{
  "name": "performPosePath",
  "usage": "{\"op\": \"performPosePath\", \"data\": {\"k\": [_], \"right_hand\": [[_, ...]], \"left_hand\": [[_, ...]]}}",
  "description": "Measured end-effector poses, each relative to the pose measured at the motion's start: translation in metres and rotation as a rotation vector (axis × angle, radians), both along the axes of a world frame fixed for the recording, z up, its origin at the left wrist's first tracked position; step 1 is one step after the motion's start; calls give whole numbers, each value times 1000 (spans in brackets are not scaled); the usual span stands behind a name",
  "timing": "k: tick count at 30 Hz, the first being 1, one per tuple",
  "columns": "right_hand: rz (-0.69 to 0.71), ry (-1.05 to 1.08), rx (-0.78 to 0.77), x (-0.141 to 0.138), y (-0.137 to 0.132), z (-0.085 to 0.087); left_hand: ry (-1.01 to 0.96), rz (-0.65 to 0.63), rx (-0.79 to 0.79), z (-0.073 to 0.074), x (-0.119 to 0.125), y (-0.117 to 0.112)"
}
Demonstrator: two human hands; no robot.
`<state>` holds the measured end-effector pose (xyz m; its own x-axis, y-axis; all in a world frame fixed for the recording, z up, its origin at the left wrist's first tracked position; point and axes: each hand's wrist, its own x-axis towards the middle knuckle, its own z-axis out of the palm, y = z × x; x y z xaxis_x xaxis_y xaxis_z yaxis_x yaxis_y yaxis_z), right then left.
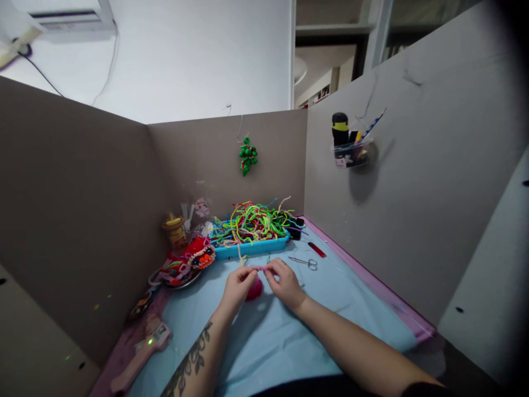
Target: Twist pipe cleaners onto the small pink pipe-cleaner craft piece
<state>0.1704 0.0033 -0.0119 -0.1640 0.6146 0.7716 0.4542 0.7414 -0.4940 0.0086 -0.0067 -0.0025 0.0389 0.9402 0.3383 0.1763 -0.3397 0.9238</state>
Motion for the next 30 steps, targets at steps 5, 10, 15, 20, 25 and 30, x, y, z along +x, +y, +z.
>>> {"op": "performPosePath", "data": {"k": [5,10,15,20,25,30], "right_hand": [[-29,-33,11,1,2,-2],[-86,-78,33,1,2,-4],[-124,-103,74,0,1,-4],[-150,-141,102,0,1,-5],[-148,-106,119,1,1,-4],[39,-76,97,2,-1,-2]], "left_hand": [[-76,-19,-68,0,1,0],[-82,-53,-117,4,2,-3],[-94,-26,-99,5,3,-6],[-46,18,-58,1,4,-4],[-30,59,3,1,4,-3],[9,119,25,9,3,-7]]}}
